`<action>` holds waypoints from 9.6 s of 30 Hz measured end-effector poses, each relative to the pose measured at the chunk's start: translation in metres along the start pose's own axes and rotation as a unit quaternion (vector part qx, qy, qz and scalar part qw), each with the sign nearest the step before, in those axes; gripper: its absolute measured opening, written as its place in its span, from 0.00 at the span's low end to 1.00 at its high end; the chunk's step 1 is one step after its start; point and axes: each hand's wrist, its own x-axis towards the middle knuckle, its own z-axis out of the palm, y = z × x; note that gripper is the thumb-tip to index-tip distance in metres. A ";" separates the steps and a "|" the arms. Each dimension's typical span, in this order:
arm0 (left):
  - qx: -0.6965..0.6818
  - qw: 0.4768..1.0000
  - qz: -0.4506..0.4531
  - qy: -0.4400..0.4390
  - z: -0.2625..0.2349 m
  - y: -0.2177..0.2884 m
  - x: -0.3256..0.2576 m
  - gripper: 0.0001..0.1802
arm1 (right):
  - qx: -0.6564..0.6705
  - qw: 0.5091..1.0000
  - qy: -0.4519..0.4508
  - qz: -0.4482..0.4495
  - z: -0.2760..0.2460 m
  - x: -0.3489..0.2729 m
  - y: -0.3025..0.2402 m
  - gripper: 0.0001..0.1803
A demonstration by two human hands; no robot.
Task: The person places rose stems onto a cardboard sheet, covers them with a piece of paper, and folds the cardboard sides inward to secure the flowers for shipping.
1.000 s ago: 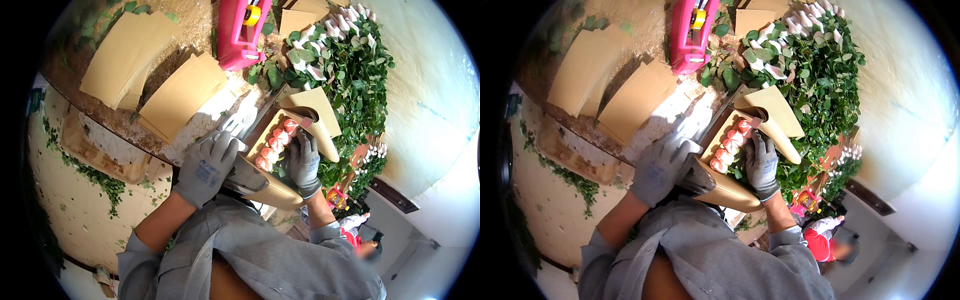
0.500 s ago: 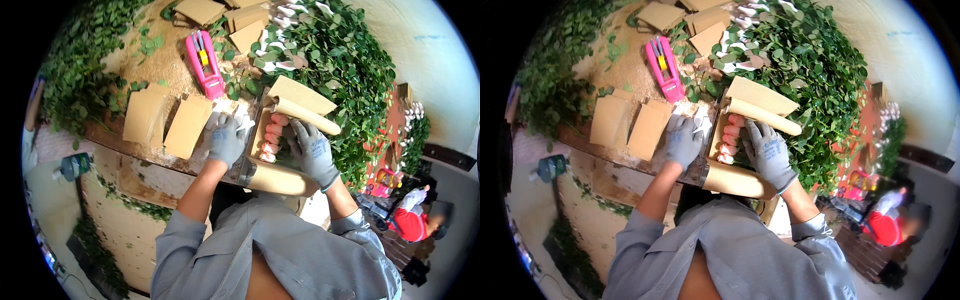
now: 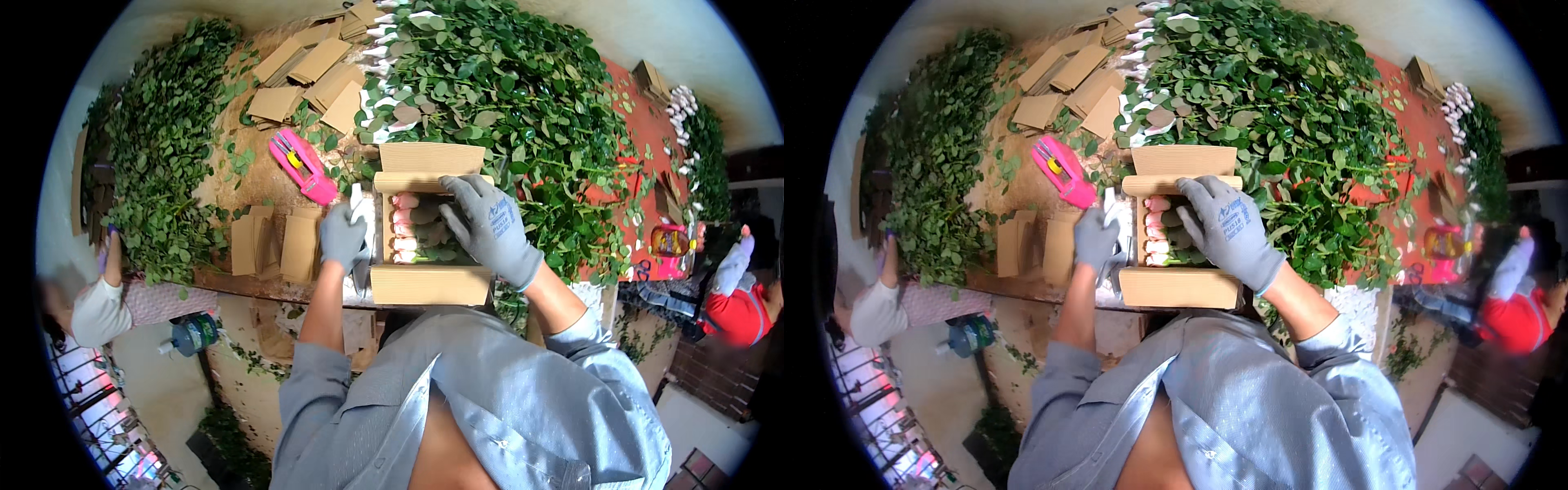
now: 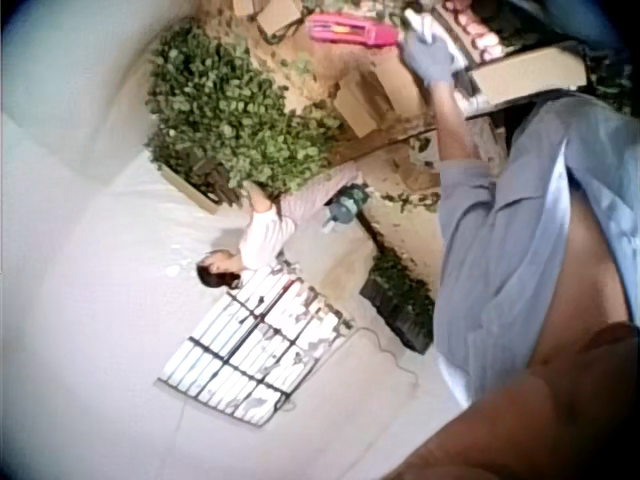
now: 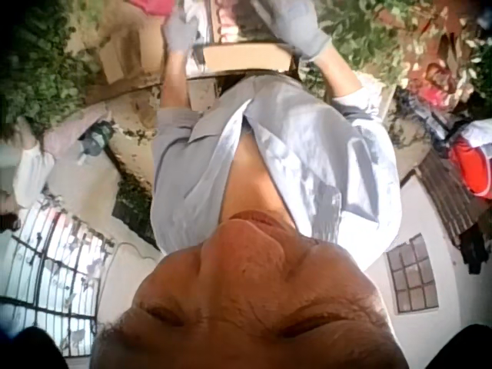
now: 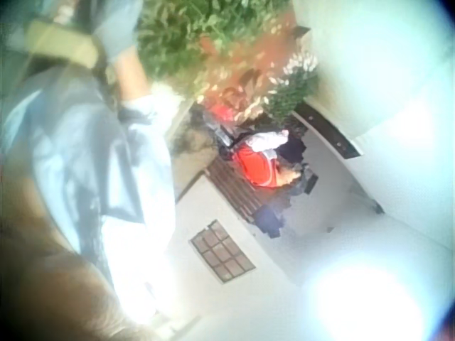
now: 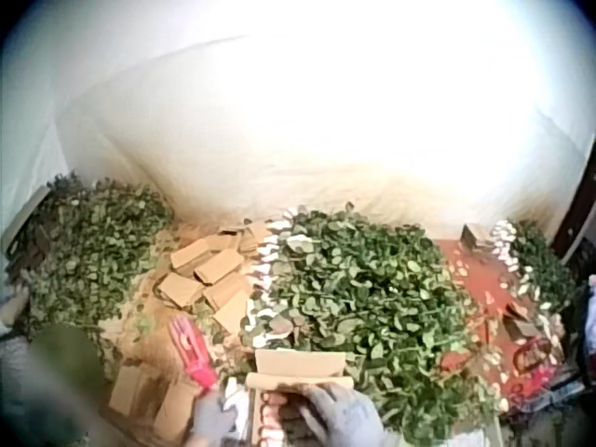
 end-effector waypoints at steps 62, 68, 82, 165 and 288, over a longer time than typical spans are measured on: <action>0.423 0.792 0.379 -0.226 0.018 0.056 -0.088 0.12 | -0.067 0.939 -0.337 -0.016 0.119 -0.012 0.028 0.15; 0.148 0.873 0.340 -0.315 -0.024 0.036 -0.054 0.25 | -0.040 0.942 -0.333 -0.001 0.117 -0.012 0.021 0.19; 0.364 0.926 -0.093 -0.034 -0.093 -0.079 -0.021 0.59 | -0.058 0.935 -0.350 0.012 0.111 -0.010 0.018 0.25; 0.346 0.828 0.327 -0.297 0.014 0.052 -0.070 0.11 | -0.395 0.916 -0.025 -0.061 -0.005 0.174 0.182 0.08; 0.115 0.867 0.207 -0.439 -0.020 0.021 -0.001 0.13 | 0.009 0.927 -0.357 -0.111 0.094 -0.012 0.035 0.19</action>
